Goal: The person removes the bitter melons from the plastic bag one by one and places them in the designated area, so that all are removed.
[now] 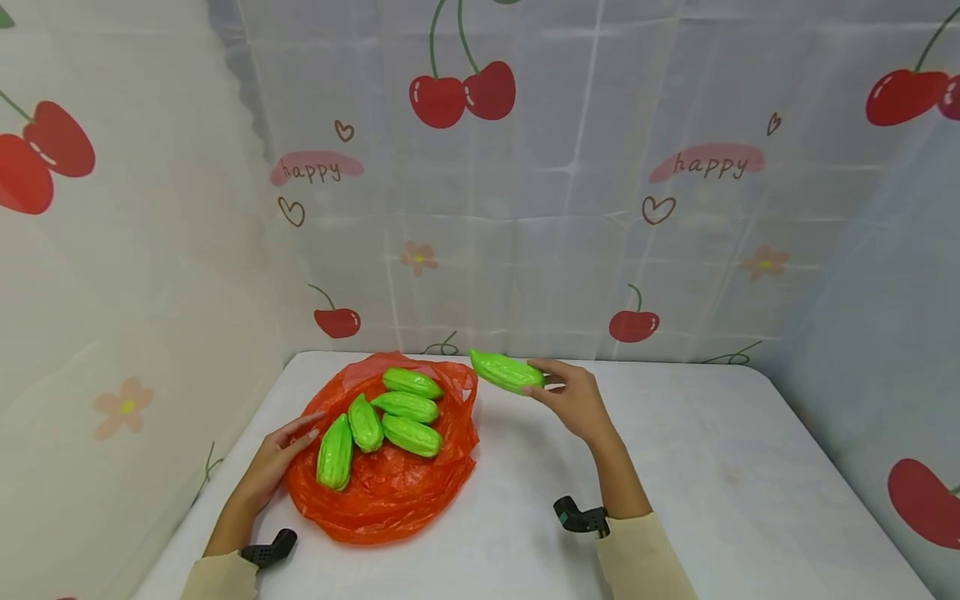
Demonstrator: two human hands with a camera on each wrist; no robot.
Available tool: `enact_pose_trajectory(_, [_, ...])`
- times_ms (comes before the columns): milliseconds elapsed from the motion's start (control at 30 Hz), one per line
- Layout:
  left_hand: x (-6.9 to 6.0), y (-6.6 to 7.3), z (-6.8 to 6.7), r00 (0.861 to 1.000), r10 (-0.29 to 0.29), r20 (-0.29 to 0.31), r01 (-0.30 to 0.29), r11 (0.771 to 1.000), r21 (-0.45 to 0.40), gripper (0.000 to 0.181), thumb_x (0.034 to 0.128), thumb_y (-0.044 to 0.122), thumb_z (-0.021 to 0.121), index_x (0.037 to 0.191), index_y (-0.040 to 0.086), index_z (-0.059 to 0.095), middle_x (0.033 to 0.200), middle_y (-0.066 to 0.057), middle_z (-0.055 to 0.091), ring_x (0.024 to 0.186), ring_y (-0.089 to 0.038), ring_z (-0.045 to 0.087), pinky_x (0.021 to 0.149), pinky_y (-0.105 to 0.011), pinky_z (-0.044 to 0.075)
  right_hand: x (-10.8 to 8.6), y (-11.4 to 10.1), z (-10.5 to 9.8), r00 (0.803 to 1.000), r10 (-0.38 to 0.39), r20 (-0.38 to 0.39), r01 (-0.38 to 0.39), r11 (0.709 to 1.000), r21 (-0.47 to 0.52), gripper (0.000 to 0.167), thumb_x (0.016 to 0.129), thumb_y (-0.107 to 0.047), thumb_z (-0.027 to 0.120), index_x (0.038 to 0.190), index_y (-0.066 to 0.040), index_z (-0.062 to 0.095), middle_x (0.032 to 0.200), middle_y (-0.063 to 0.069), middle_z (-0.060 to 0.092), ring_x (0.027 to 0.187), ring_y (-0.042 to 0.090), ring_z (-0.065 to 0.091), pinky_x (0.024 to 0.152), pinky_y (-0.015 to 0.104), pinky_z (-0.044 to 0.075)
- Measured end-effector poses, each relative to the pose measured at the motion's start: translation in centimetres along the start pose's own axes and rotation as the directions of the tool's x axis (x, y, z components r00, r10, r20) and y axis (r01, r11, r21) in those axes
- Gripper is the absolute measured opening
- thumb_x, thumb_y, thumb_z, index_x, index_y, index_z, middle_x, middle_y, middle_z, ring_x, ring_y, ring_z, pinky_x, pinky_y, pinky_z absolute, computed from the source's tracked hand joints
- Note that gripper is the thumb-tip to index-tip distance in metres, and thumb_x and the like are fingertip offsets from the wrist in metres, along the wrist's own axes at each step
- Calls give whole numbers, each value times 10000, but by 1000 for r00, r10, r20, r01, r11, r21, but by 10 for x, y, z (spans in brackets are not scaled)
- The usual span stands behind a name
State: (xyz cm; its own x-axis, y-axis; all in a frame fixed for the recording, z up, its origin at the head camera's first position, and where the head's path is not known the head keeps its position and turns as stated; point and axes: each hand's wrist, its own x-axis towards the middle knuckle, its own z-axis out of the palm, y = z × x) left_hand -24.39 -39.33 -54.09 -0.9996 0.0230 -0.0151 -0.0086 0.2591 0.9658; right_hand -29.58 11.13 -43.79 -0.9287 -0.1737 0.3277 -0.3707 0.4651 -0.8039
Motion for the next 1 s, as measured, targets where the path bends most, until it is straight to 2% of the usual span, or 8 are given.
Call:
enact_pose_trajectory(133, [-1, 0, 0, 1000, 7, 0, -7, 1000, -2, 554, 1042, 337, 579, 1511, 65, 470, 1608, -192, 318, 1431, -288, 326, 923, -153, 483, 1, 7, -1, 1000, 7, -9, -7, 1000, 2, 474, 859, -183, 834, 1306, -107, 697, 1254, 123, 695, 1075, 302, 684, 864, 435, 589])
enact_pose_trajectory(233, [-1, -1, 0, 1000, 10, -2, -10, 1000, 1, 541, 1044, 332, 576, 1506, 67, 479, 1605, -199, 322, 1420, -264, 340, 924, -153, 482, 1, 13, -2, 1000, 19, -14, -19, 1000, 3, 475, 860, -181, 832, 1309, -107, 694, 1267, 129, 688, 1072, 311, 685, 846, 434, 595])
enact_pose_trajectory(600, [1, 0, 1, 1000, 8, -7, -8, 1000, 27, 539, 1044, 347, 573, 1503, 78, 485, 1602, -213, 325, 1445, -343, 307, 923, -146, 478, 1, 30, -2, 996, 82, -29, -82, 997, 1, 476, 868, -178, 824, 1316, -91, 687, 1243, 126, 698, 1075, 322, 671, 797, 422, 595])
enact_pose_trajectory(833, [0, 1, 0, 1000, 3, -7, -3, 1000, 24, 545, 1042, 353, 576, 1506, 82, 483, 1605, -193, 323, 1416, -258, 344, 925, -155, 482, 1, 42, 0, 995, 99, -27, -99, 995, -2, 460, 867, -154, 822, 1302, -82, 693, 1238, 128, 701, 1070, 316, 676, 809, 423, 591])
enact_pose_trajectory(1000, [-1, 2, 0, 1000, 21, -7, -21, 999, 33, 546, 1046, 334, 571, 1505, 54, 474, 1599, -205, 333, 1444, -337, 306, 926, -132, 465, 0, 50, 1, 993, 117, -24, -117, 993, 4, 456, 870, -136, 814, 1302, -58, 688, 1255, 146, 692, 1077, 328, 673, 813, 417, 589])
